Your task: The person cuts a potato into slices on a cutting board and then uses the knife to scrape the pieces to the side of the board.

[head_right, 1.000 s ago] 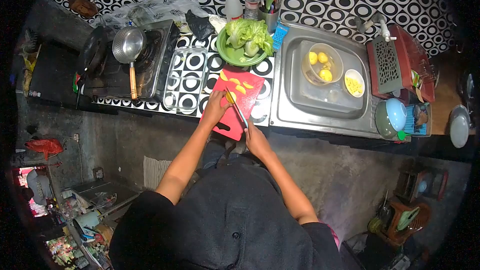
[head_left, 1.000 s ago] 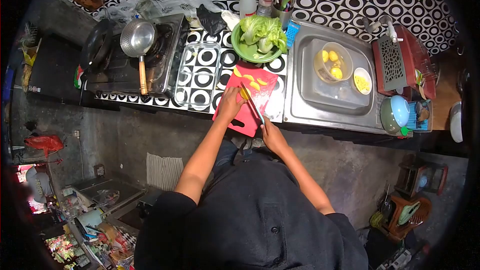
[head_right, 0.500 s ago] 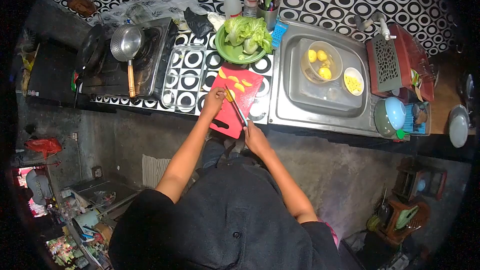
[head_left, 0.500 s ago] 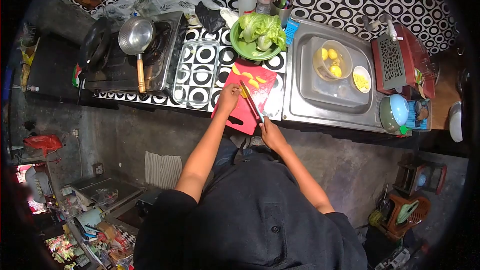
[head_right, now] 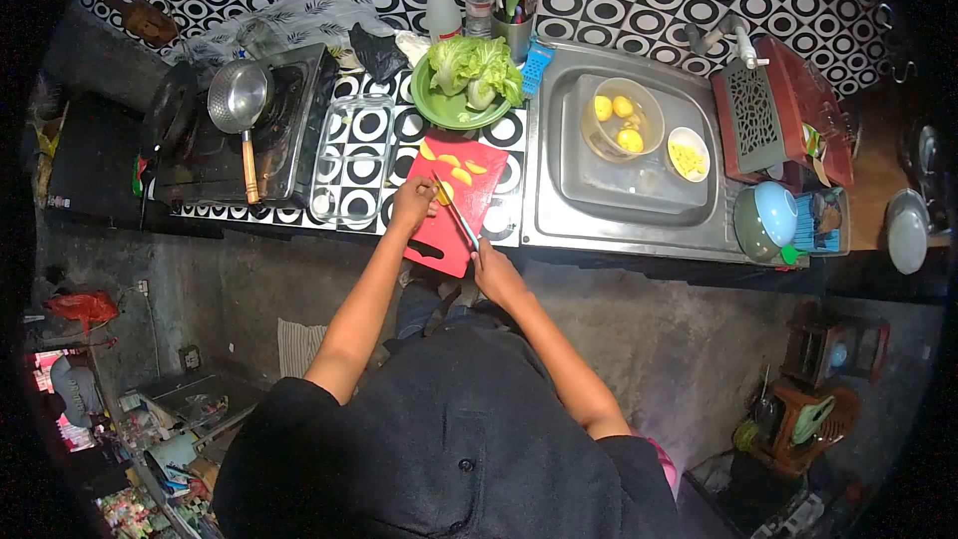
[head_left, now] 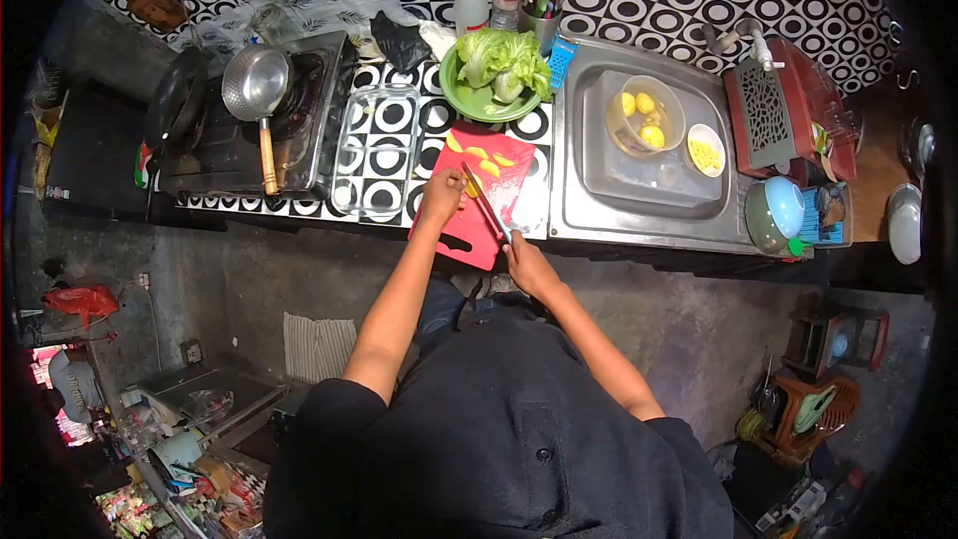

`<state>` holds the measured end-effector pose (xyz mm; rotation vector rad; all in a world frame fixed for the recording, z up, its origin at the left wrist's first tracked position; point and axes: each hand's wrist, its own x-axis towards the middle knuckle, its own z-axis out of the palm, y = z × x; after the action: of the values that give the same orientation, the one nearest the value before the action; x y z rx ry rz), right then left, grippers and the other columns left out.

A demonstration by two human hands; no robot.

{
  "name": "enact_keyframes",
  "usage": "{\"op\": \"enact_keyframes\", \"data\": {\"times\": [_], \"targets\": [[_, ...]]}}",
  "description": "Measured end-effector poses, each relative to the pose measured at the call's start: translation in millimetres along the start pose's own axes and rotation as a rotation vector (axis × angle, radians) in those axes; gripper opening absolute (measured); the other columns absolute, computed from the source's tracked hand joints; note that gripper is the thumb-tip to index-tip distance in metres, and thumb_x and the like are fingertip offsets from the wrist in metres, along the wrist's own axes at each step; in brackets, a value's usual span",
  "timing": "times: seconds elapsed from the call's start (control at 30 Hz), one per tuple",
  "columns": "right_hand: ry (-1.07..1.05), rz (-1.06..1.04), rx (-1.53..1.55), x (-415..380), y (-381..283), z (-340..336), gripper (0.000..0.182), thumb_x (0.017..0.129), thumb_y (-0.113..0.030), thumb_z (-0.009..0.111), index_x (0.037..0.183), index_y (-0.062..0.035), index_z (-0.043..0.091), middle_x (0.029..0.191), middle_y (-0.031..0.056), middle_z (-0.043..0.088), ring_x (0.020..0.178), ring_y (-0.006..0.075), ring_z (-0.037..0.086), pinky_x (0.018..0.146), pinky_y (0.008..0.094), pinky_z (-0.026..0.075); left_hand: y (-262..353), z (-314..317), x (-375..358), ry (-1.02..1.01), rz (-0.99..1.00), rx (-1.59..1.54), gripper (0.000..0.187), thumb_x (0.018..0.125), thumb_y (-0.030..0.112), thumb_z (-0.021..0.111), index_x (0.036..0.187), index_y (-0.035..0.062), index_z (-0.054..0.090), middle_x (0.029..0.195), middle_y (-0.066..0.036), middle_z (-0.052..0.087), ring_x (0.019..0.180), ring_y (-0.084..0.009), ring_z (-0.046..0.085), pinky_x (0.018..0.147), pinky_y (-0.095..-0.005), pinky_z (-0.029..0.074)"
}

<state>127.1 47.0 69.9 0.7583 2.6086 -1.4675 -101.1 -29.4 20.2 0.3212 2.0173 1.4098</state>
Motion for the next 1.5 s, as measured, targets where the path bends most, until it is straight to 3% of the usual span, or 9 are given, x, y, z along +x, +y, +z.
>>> {"op": "enact_keyframes", "data": {"times": [0.27,0.63,0.97,1.03,1.23,1.37,1.43,1.5], "targets": [[-0.014,-0.002,0.000,-2.3,-0.7,-8.5,0.026,0.103,-0.015,0.046,0.117,0.0058,0.041,0.091,0.0382,0.063,0.090,0.0560,0.061,0.076,0.0639,0.044,11.7,4.0,-2.0,-0.052,-0.030,-0.055,0.008,0.095,0.002,0.063,0.100,-0.0038,0.064,0.075,-0.006,0.062,0.061,-0.0136,0.064,0.052,-0.0265,0.058],[-0.025,0.005,0.084,1.4,9.1,-9.5,0.023,0.104,-0.016,0.045,0.115,0.0025,0.039,0.086,0.0361,0.063,0.085,0.0555,0.061,0.073,0.0636,0.044,2.5,8.9,-3.0,0.019,0.002,0.083,0.017,0.097,0.008,0.066,0.108,-0.0041,0.064,0.086,-0.008,0.068,0.065,-0.0138,0.066,0.058,-0.0279,0.059],[-0.072,0.060,0.045,3.4,2.9,-12.8,0.023,0.105,-0.017,0.046,0.115,0.0018,0.038,0.083,0.0357,0.061,0.084,0.0561,0.059,0.071,0.0611,0.042,-6.3,11.8,-7.0,-0.004,0.009,0.045,0.016,0.100,0.002,0.056,0.113,-0.0055,0.058,0.086,-0.009,0.066,0.073,-0.0147,0.067,0.063,-0.0279,0.057],[-0.080,0.064,0.014,3.5,-5.2,-16.3,0.024,0.105,-0.019,0.045,0.109,0.0032,0.037,0.081,0.0357,0.062,0.083,0.0560,0.060,0.071,0.0627,0.043,-1.9,11.9,-9.4,0.004,0.023,0.046,0.014,0.099,0.001,0.056,0.110,-0.0046,0.060,0.085,-0.009,0.067,0.070,-0.0150,0.067,0.061,-0.0281,0.056],[-0.081,0.091,-0.016,5.5,-18.5,-17.6,0.026,0.104,-0.018,0.045,0.113,0.0050,0.038,0.086,0.0380,0.061,0.089,0.0570,0.059,0.075,0.0619,0.043,-8.0,15.7,-6.4,0.060,0.097,0.002,0.006,0.094,0.001,0.061,0.099,-0.0011,0.064,0.076,-0.011,0.068,0.060,-0.0181,0.065,0.056,-0.0325,0.054],[-0.074,0.128,-0.056,7.6,-24.2,-15.8,0.027,0.104,-0.019,0.046,0.112,0.0057,0.040,0.087,0.0387,0.061,0.091,0.0573,0.059,0.076,0.0619,0.043,-13.4,16.5,-7.8,0.084,0.167,0.075,0.011,0.092,-0.001,0.063,0.102,-0.0007,0.062,0.077,-0.012,0.068,0.064,-0.0214,0.067,0.060,-0.0340,0.055],[-0.058,0.154,-0.073,9.6,-24.1,-11.2,0.024,0.105,-0.019,0.047,0.106,0.0037,0.039,0.082,0.0355,0.059,0.087,0.0552,0.059,0.072,0.0570,0.043,-17.7,18.2,-7.6,0.100,0.184,0.049,0.015,0.090,-0.002,0.064,0.105,-0.0004,0.060,0.079,-0.012,0.067,0.066,-0.0229,0.067,0.061,-0.0351,0.055],[-0.067,0.157,-0.070,9.8,-27.9,-10.9,0.026,0.104,-0.020,0.047,0.106,0.0046,0.040,0.083,0.0371,0.060,0.086,0.0565,0.059,0.074,0.0597,0.044,-21.6,16.2,-5.7,0.063,0.201,0.012,0.019,0.088,-0.003,0.066,0.106,-0.0001,0.059,0.080,-0.013,0.067,0.069,-0.0239,0.068,0.064,-0.0365,0.054]]}}
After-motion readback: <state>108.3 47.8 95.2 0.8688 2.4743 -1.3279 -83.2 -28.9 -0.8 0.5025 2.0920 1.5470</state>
